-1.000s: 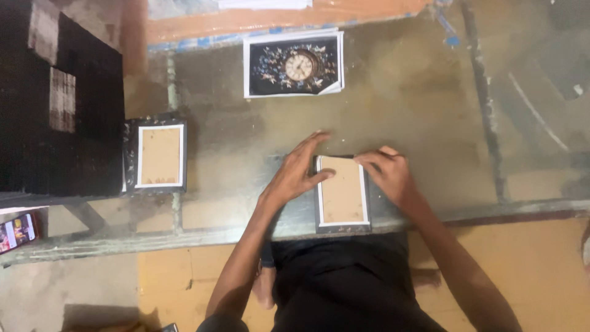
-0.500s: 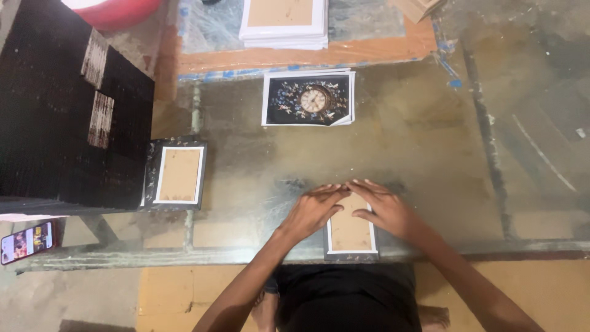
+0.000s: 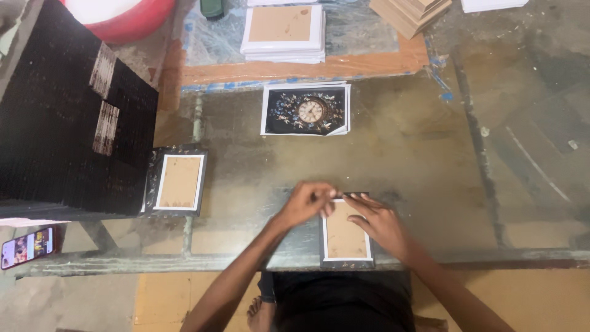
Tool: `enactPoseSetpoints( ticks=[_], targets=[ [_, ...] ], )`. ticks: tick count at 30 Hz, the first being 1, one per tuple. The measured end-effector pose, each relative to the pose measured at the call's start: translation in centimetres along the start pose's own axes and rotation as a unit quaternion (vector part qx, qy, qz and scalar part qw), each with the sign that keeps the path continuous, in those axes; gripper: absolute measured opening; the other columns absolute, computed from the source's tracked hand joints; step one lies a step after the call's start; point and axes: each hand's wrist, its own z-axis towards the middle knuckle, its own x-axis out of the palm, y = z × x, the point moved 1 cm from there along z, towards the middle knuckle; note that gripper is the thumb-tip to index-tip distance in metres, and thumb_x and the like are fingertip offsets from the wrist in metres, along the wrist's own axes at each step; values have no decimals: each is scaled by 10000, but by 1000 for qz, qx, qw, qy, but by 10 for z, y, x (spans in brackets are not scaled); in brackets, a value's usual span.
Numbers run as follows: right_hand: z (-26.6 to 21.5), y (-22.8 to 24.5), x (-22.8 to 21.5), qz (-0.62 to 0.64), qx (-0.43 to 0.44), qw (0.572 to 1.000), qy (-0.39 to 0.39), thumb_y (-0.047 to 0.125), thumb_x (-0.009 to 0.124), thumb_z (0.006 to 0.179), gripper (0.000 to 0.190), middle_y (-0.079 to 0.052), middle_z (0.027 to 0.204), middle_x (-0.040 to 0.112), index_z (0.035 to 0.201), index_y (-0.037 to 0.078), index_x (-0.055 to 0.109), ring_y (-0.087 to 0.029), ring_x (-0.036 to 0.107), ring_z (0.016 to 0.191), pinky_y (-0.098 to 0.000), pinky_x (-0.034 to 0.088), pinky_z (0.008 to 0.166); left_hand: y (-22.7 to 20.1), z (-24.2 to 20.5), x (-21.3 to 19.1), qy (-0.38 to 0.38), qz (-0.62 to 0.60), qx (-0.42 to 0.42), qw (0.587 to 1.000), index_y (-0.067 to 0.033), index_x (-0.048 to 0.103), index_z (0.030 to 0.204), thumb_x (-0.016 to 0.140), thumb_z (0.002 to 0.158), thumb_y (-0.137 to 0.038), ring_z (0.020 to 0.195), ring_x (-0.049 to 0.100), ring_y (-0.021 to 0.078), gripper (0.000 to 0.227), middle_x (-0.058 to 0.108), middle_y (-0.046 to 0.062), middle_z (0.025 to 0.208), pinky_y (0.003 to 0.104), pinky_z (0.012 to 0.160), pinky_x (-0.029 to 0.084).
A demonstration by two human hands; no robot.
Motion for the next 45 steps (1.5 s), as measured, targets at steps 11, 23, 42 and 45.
enactPoseSetpoints(
  ticks=[11, 23, 42, 45],
  targets=[
    [-12, 12, 7, 30, 0, 993, -116, 303, 762, 893, 381, -126, 1153, 746, 1234, 148, 692, -341, 724, 1033, -416, 586, 839, -52, 95, 27, -192, 537, 242, 785, -19, 503, 1522, 624, 1039, -75, 1391, 430, 360, 501, 476, 218, 1537, 601, 1244, 312],
    [-8, 6, 4, -3, 93, 977, -192, 513, 858, 707, 977, -231, 1432, 485, 1439, 26, 431, -449, 494, 1290, -557, 447, 1056, 0, 70, 58, -70, 547, 365, 750, -113, 475, 1521, 657, 956, -154, 1599, 222, 317, 595, 372, 108, 1641, 541, 1312, 215],
    [-11, -18, 26, -97, 156, 946, -266, 800, 783, 551, 1545, -356, 1667, 6, 1604, -60, 49, -534, -7, 1559, -683, 50, 1232, -21, 99, 72, -198, 447, 297, 820, 23, 560, 1386, 651, 813, -31, 1549, 226, 398, 583, 416, 194, 1575, 566, 1258, 206],
    [-9, -16, 23, -75, 155, 946, -276, 814, 762, 516, 1565, -391, 1641, 2, 1593, -71, 51, -569, 4, 1523, -691, 59, 1188, -25, 82, 42, -249, 506, 283, 776, 26, 557, 1345, 656, 736, -32, 1494, 239, 450, 620, 427, 245, 1529, 583, 1203, 236]
  ],
)
